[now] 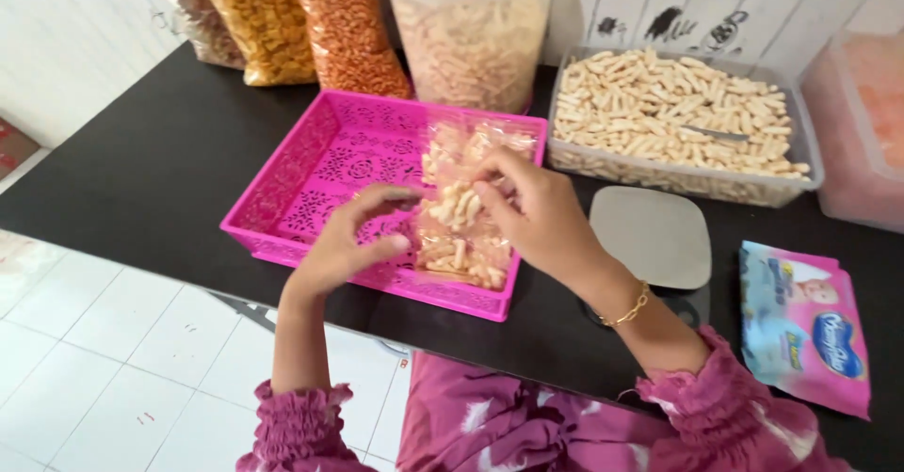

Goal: Packaging small noodle-like snacks into plastic bags by weighing them on a digital scale for portion control.

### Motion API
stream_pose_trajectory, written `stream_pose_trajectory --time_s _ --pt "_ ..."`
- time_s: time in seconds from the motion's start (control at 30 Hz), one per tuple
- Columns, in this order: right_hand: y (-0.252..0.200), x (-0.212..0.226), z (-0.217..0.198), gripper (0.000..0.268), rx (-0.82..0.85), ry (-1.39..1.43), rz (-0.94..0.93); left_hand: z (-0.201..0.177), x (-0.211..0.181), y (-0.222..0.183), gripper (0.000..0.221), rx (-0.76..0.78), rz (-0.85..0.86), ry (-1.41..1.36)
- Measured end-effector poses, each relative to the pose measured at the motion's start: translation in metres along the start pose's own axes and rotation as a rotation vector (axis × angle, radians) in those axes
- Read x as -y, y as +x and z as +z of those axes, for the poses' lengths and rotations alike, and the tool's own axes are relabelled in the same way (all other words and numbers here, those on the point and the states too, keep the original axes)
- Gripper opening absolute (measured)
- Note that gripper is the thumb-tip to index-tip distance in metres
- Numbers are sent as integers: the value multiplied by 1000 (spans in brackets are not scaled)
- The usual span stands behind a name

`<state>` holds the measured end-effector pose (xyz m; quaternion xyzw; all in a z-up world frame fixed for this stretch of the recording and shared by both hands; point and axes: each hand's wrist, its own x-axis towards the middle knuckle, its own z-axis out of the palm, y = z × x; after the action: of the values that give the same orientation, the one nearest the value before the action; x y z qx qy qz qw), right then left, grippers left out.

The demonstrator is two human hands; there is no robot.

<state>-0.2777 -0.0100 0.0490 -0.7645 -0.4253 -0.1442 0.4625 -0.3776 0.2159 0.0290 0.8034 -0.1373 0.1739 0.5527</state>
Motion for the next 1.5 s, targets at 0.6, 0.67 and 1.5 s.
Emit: stream_pose_trajectory --time_s 0.6,0.67,1.5 --pt "61 -47 96 12 132 188 171 -12 33 14 46 -336 -239 6" --pt "82 -70 100 12 139 83 140 -24 50 34 49 -290 -182 178" --pt "114 -85 43 33 286 -301 67 -34 121 97 58 27 -424 494"
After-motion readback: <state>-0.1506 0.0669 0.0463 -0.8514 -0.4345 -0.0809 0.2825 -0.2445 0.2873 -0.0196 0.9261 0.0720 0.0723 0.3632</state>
